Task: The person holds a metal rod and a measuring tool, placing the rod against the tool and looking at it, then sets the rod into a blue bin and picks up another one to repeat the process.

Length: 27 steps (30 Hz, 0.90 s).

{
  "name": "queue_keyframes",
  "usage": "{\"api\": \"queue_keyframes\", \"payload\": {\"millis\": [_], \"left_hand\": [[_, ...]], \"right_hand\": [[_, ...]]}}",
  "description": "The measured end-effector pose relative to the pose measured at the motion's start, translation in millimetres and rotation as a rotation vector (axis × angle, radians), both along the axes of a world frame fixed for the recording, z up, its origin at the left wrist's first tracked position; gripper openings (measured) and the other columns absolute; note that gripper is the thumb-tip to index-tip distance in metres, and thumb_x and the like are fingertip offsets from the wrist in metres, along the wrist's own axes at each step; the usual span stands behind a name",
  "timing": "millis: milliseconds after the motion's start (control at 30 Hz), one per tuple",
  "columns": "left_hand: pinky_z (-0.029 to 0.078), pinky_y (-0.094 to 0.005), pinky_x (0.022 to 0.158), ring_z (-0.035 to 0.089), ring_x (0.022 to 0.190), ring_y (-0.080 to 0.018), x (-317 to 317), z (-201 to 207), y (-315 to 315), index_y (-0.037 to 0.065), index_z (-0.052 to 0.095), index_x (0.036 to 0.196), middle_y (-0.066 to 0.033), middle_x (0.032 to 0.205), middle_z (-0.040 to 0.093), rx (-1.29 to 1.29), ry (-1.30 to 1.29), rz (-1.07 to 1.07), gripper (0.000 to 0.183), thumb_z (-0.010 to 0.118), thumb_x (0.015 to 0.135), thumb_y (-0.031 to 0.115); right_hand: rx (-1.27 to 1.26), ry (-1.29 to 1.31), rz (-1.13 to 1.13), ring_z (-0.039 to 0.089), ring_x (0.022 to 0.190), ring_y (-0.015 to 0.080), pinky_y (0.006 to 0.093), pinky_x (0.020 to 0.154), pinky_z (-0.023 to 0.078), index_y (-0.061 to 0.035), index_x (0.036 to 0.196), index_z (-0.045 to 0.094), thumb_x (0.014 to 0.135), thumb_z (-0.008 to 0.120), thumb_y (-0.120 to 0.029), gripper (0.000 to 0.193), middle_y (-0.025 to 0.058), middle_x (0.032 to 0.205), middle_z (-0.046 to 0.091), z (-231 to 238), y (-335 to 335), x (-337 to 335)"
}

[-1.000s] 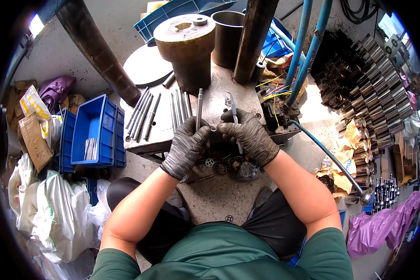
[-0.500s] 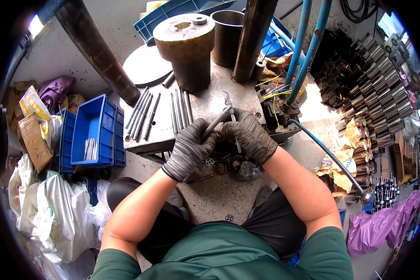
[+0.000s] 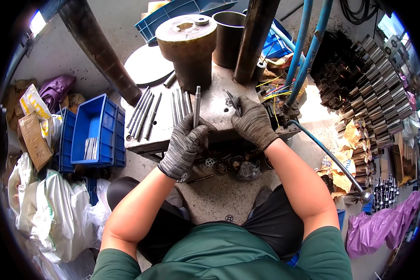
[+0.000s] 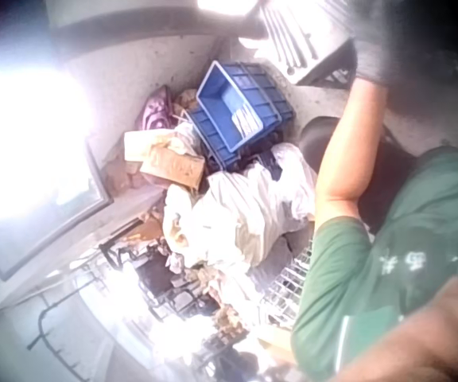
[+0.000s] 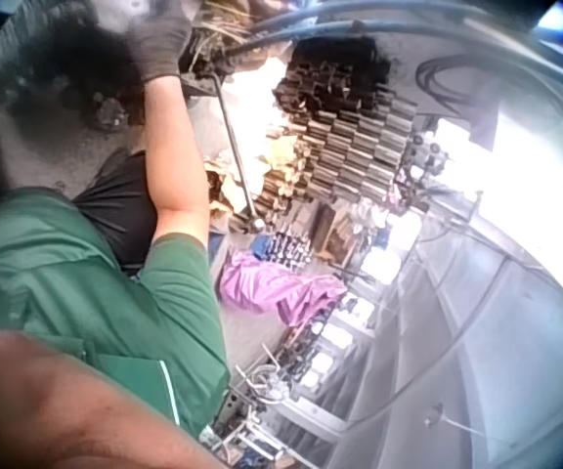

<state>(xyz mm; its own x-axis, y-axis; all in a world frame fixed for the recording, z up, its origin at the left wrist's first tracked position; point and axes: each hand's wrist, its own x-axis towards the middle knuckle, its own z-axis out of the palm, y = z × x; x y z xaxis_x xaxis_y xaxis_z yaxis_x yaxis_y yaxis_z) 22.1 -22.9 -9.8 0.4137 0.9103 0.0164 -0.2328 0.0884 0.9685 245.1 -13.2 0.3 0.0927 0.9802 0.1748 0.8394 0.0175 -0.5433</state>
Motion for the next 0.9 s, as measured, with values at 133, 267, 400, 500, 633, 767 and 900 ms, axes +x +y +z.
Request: {"api": "queue_keyframes", "payload": {"millis": [133, 267, 400, 500, 633, 767, 900], "left_hand": [[0.039, -0.0207, 0.044, 0.049, 0.050, -0.0076, -1, 17, 3, 0.004, 0.058, 0.097, -0.0038, 0.069, 0.060, -0.208, -0.034, 0.038, 0.012, 0.061, 0.100, 0.015], [0.039, -0.0212, 0.045, 0.047, 0.051, -0.0079, -10, 11, 9, 0.003, 0.059, 0.099, -0.0043, 0.070, 0.059, -0.321, -0.064, 0.051, 0.012, 0.064, 0.098, 0.014], [0.040, -0.0211, 0.046, 0.050, 0.055, -0.0075, -17, 13, 12, 0.000, 0.063, 0.101, -0.0034, 0.072, 0.060, -0.410, -0.081, 0.098, 0.012, 0.064, 0.098, 0.012], [0.041, -0.0209, 0.047, 0.052, 0.057, -0.0070, -16, 12, 12, -0.001, 0.065, 0.102, -0.0030, 0.074, 0.061, -0.433, -0.132, 0.129, 0.012, 0.063, 0.098, 0.011], [0.042, -0.0211, 0.046, 0.053, 0.057, -0.0071, -20, 5, 15, -0.002, 0.063, 0.103, -0.0048, 0.079, 0.065, -0.439, -0.155, 0.142, 0.013, 0.063, 0.098, 0.010], [0.043, -0.0223, 0.045, 0.054, 0.056, -0.0084, -21, 1, 15, -0.001, 0.062, 0.103, -0.0043, 0.078, 0.064, -0.437, -0.166, 0.136, 0.013, 0.063, 0.098, 0.010], [0.043, -0.0228, 0.045, 0.054, 0.054, -0.0096, -18, 6, 12, 0.001, 0.060, 0.104, -0.0037, 0.075, 0.063, -0.441, -0.186, 0.186, 0.012, 0.064, 0.098, 0.011]], "right_hand": [[0.034, -0.068, -0.065, 0.070, 0.097, 0.0416, 0.0478, 0.086, 0.055, -0.0001, 0.109, 0.067, 0.084, 0.071, -0.019, 0.032, 0.0236, 0.100, 0.072, -19, 15, 21], [0.083, 0.269, -0.116, 0.070, 0.087, 0.0297, 0.0423, 0.082, 0.056, -0.0002, 0.119, 0.064, 0.084, 0.079, -0.025, 0.046, 0.0162, 0.093, 0.071, -13, 17, 34], [-0.172, 0.702, 0.097, 0.060, 0.091, 0.0155, 0.0306, 0.085, 0.053, -0.0015, 0.149, 0.045, 0.084, 0.072, -0.011, 0.072, 0.0068, 0.110, 0.062, 21, 1, 32], [0.046, 0.333, 0.286, 0.063, 0.106, 0.0259, 0.0372, 0.095, 0.052, -0.0030, 0.147, 0.052, 0.075, 0.067, -0.006, 0.073, 0.0136, 0.123, 0.063, 21, -22, 19], [0.305, -0.164, 0.416, 0.063, 0.105, 0.0401, 0.0455, 0.094, 0.053, -0.0073, 0.132, 0.068, 0.068, 0.068, -0.004, 0.064, 0.0193, 0.122, 0.067, 38, -34, -8], [0.395, -0.195, 0.451, 0.064, 0.099, 0.0386, 0.0474, 0.088, 0.053, -0.0081, 0.120, 0.075, 0.069, 0.070, -0.002, 0.052, 0.0155, 0.107, 0.071, 40, -35, -17], [0.395, -0.199, 0.471, 0.063, 0.098, 0.0380, 0.0484, 0.087, 0.053, -0.0091, 0.120, 0.075, 0.070, 0.070, -0.002, 0.050, 0.0144, 0.107, 0.072, 40, -35, -18]]}}
